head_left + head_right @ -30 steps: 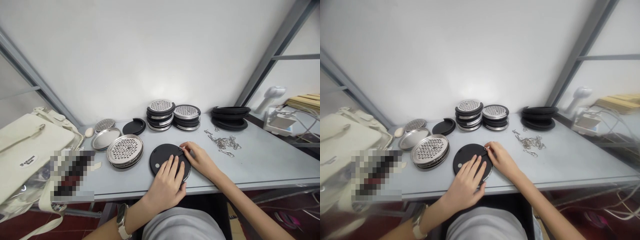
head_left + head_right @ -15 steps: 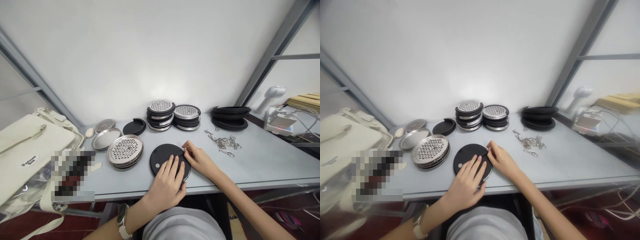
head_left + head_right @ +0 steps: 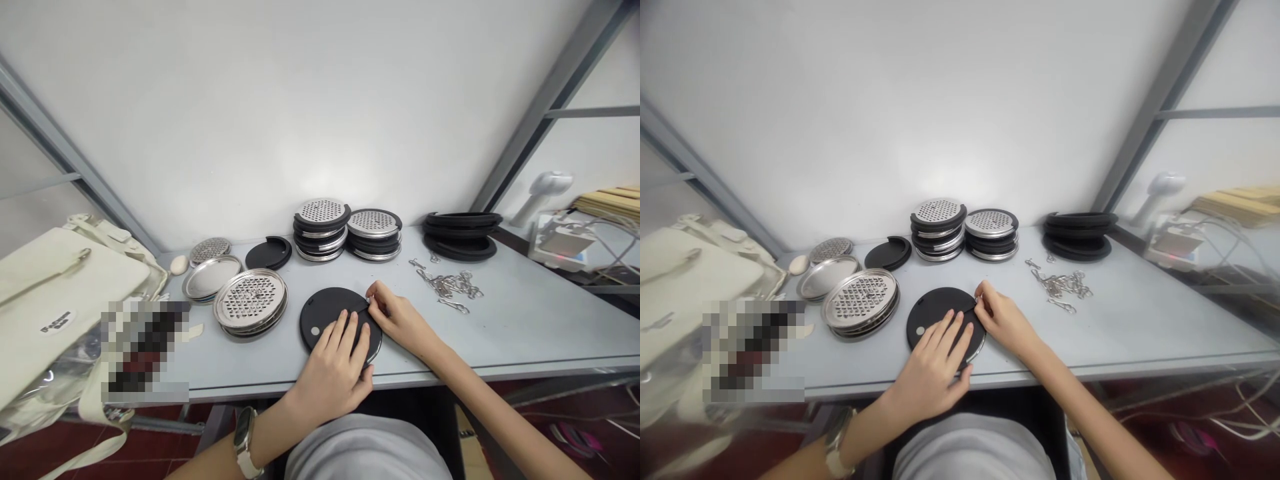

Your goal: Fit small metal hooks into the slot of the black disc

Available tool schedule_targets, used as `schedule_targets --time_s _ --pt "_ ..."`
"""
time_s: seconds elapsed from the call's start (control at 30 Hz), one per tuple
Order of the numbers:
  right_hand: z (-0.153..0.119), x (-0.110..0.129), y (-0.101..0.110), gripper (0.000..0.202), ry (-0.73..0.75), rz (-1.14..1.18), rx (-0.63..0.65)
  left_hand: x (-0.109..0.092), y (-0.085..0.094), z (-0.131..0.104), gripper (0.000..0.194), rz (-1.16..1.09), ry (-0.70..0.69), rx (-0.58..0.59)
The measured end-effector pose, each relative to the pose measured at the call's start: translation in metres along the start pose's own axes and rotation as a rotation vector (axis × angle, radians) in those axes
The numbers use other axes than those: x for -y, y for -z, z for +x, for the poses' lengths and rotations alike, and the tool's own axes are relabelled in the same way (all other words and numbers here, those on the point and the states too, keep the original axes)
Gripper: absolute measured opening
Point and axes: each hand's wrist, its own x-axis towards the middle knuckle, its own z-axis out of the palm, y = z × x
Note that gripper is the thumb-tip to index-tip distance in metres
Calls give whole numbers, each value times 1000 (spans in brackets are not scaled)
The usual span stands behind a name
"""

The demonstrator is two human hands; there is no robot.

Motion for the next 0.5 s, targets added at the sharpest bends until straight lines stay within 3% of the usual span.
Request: schedule_targets --time_s 0.3,0.5 --pt "1 -2 0 16 -11 37 -154 1 1 0 56 0 -8 1" --pt "2 -3 0 11 54 21 -142 0 0 0 57 4 -3 6"
